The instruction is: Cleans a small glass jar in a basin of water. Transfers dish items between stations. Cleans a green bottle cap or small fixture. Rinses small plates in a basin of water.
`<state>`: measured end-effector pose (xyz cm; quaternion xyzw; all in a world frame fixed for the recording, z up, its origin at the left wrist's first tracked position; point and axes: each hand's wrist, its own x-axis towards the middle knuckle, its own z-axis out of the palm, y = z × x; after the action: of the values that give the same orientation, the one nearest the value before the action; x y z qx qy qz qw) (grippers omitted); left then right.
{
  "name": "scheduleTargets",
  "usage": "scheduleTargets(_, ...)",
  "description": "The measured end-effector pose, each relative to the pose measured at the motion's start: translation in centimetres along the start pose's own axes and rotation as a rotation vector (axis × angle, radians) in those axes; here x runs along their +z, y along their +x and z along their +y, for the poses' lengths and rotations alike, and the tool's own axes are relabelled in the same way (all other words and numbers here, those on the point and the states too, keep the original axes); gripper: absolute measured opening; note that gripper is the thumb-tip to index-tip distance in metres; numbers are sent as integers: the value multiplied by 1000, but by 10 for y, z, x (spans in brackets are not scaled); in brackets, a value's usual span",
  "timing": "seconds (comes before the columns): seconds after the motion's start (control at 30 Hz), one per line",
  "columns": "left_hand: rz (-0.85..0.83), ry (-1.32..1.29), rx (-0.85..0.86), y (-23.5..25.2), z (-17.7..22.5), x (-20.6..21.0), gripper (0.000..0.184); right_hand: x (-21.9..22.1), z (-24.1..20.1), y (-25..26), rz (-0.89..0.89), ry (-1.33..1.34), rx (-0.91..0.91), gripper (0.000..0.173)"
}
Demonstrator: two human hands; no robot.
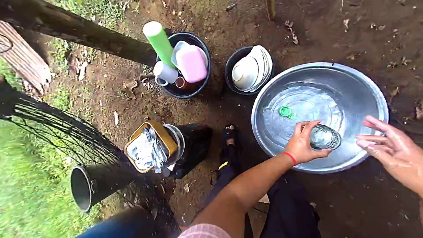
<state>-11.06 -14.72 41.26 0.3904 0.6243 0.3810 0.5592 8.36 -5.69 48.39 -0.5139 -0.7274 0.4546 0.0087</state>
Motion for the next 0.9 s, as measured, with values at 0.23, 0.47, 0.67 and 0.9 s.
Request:
scheduleTargets(0.23,536,-153,-221,-14,-35,-179,86,85,-145,100,60,-77,-7,60)
scheduleTargets(0.47,987,147,-340,-62,-88,-390,91,272,-290,233,-111,-147,-192,78)
scheduleTargets(0.67,881,314,-227,-50,-102,-453,86,370,-341,298,176,-151,-201,127)
scheduleTargets(0.9,580,452,-80,-29,-112,-463,82,354,-328,340,138,-194,-410,123)
